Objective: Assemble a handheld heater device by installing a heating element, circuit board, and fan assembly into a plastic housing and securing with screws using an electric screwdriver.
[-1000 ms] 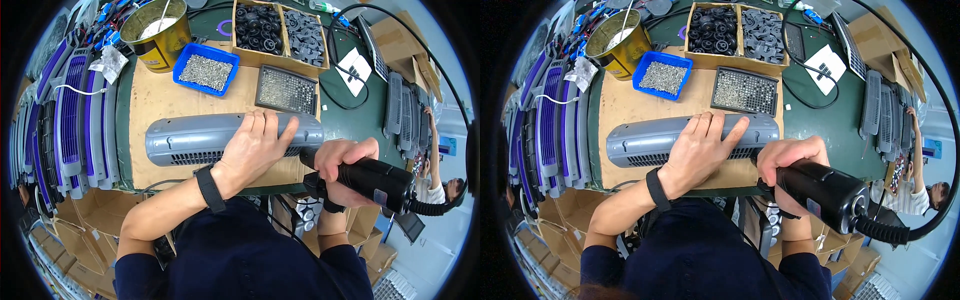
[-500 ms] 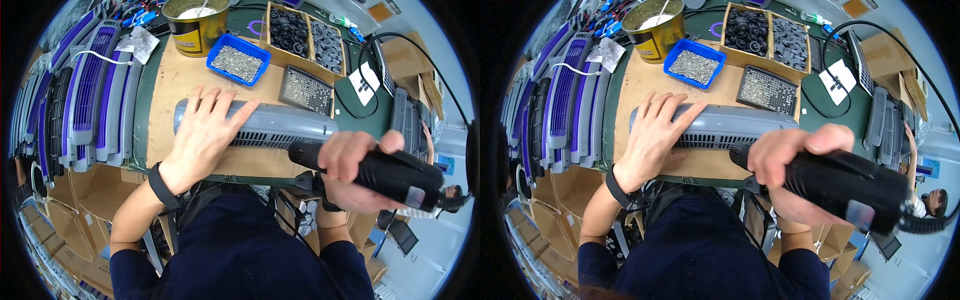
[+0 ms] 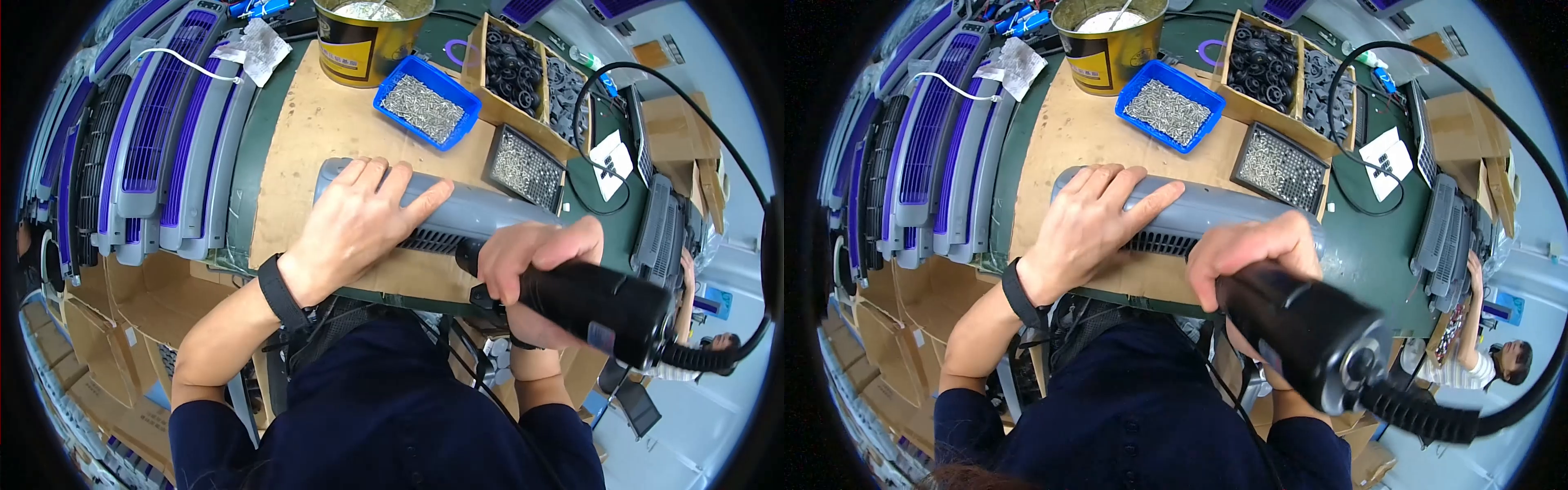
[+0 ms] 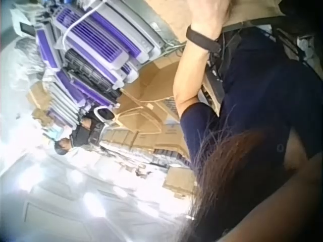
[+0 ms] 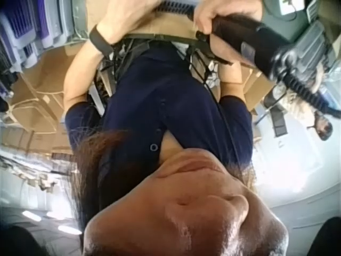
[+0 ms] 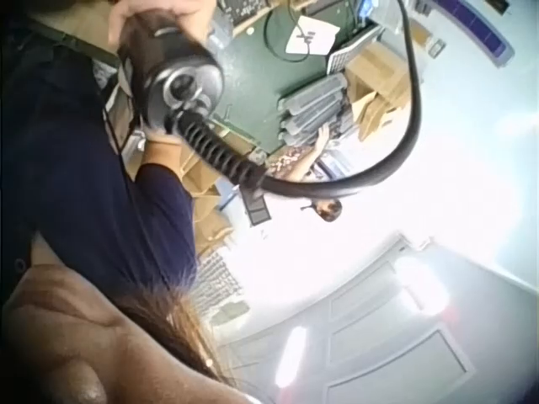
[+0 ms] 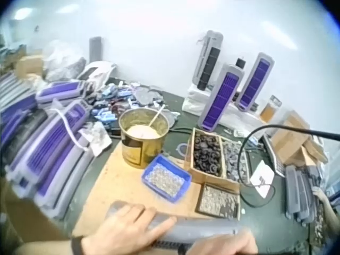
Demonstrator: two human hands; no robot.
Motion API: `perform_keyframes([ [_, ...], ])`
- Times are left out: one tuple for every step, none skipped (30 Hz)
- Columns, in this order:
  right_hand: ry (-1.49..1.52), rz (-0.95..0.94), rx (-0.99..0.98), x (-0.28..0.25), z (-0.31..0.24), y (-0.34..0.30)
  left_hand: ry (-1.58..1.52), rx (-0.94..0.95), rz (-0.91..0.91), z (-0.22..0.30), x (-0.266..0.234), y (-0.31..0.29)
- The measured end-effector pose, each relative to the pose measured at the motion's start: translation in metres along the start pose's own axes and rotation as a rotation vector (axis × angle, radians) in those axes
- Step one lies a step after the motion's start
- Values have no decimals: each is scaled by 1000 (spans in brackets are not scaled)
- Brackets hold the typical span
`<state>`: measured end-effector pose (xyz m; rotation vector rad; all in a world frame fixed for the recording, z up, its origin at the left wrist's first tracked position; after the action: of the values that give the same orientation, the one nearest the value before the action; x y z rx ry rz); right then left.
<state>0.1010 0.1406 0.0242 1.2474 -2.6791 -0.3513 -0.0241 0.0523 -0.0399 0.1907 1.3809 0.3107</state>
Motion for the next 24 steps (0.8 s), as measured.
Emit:
perform_keyframes([
  [35,-66,-5,1,1,2,4,4,-6,0,1,0],
  [70,-133,-11,2,1,4,3,-9,-5,0,1,0],
  [109,-155,-48,2,0,6,3,-5,-11,1,0,1],
  [108,-162,-45,0,2,9,3,0,-17,1,0,1],
  [142,-268,-83,1,2,11,2,-7,-15,1,1,2],
  [179,-374,-122,4,2,11,10,-2,-4,1,2,1],
  [213,-353,-113,5,3,10,19,4,8,1,2,0],
  [215,-360,-113,6,2,10,22,-3,9,1,2,0],
  [189,-340,-97,7,1,9,11,-15,5,1,2,-1],
  [164,-322,-82,8,1,8,2,-28,0,0,1,-2],
  [168,-329,-82,11,2,8,6,-35,1,-1,1,-4],
  [139,-265,-111,9,1,7,-7,-17,26,-1,1,-5],
  [110,-203,-139,7,0,6,-19,-1,51,-2,-1,-6],
  [123,-172,-151,3,2,4,-14,-7,55,-7,-4,-8],
  [195,-147,-123,2,-2,6,-18,-20,112,-15,-13,-11],
  [268,-122,-94,0,-6,7,-22,-34,169,-22,-22,-16],
  [253,-53,-137,-4,-10,8,-125,-119,96,-33,-25,-24],
  [323,-79,-192,-2,-19,10,-119,-130,99,-36,-27,-32],
  [457,-152,-220,7,-24,13,-259,-154,57,-40,-24,-38],
  [590,-224,-247,14,-29,15,-400,-177,16,-42,-21,-44],
  [579,-198,-227,26,-27,15,-428,-195,-3,-40,-20,-49],
  [562,-166,-212,39,-26,13,-425,-201,4,-38,-20,-50],
  [531,-151,-178,50,-23,12,-430,-188,26,-36,-20,-52],
  [551,-206,-167,58,-15,13,-437,-176,49,-35,-20,-52],
])
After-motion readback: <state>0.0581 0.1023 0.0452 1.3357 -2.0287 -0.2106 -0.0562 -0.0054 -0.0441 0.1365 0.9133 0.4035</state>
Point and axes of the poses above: each hand's wrist, its own y-axis towards the middle knuckle, its own x-axis out of the palm, z = x × y, the point moved 5 cm from there along y, towards the middle knuckle, and after that the axes turned 1 degree about z, right-handed, at the moved point
